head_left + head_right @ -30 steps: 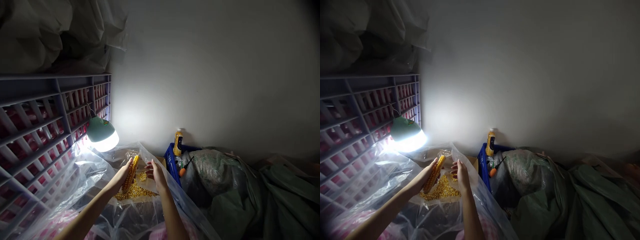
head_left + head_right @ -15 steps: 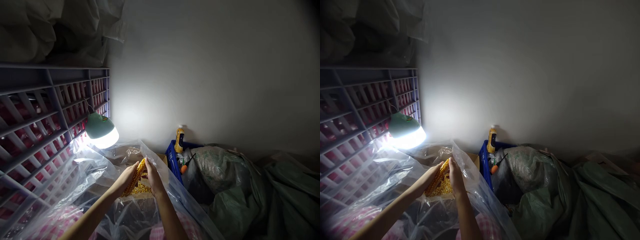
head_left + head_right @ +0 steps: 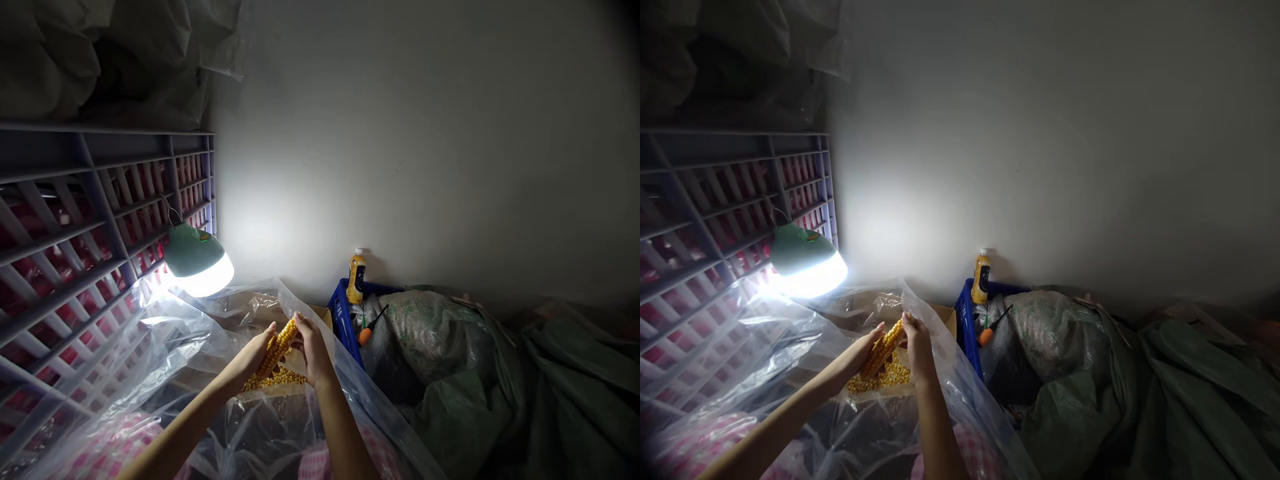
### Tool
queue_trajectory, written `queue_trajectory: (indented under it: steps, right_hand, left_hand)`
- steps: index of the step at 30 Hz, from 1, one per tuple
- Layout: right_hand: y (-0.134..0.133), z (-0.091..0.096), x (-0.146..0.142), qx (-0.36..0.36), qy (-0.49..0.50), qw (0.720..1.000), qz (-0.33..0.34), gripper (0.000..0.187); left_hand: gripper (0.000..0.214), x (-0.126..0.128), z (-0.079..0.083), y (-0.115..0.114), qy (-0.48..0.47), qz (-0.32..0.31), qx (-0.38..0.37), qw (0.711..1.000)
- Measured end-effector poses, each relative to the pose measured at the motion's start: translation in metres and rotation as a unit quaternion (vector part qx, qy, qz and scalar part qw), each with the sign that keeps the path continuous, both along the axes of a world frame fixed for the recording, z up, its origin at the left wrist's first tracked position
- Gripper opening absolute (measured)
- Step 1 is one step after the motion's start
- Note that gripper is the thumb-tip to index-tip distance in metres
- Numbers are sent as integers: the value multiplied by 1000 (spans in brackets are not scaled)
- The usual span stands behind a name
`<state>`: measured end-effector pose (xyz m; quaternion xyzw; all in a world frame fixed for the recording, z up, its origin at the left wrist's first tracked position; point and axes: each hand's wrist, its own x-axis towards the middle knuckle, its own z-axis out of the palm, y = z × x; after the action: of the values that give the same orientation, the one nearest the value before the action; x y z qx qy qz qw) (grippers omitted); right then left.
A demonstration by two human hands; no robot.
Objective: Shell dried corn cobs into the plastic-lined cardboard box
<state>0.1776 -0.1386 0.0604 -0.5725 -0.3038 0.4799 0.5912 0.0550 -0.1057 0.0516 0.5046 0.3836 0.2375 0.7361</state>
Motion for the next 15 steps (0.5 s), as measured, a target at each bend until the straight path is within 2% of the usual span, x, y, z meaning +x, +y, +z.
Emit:
queue_trajectory:
  steps: [6,10,15]
  right_hand:
    - [-2,0,4,7,22,1000,5,30]
    - [-1,-2,5,-1,21,1000,-5,29]
    - [1,-1,2,3,0,1000,17,34]
  left_hand:
    - [48,0,10,-3,10,-16,28,999]
    - [47,4,3,-3,63,10,105,992]
    - [47,7,-6,-1,82,45,132,987]
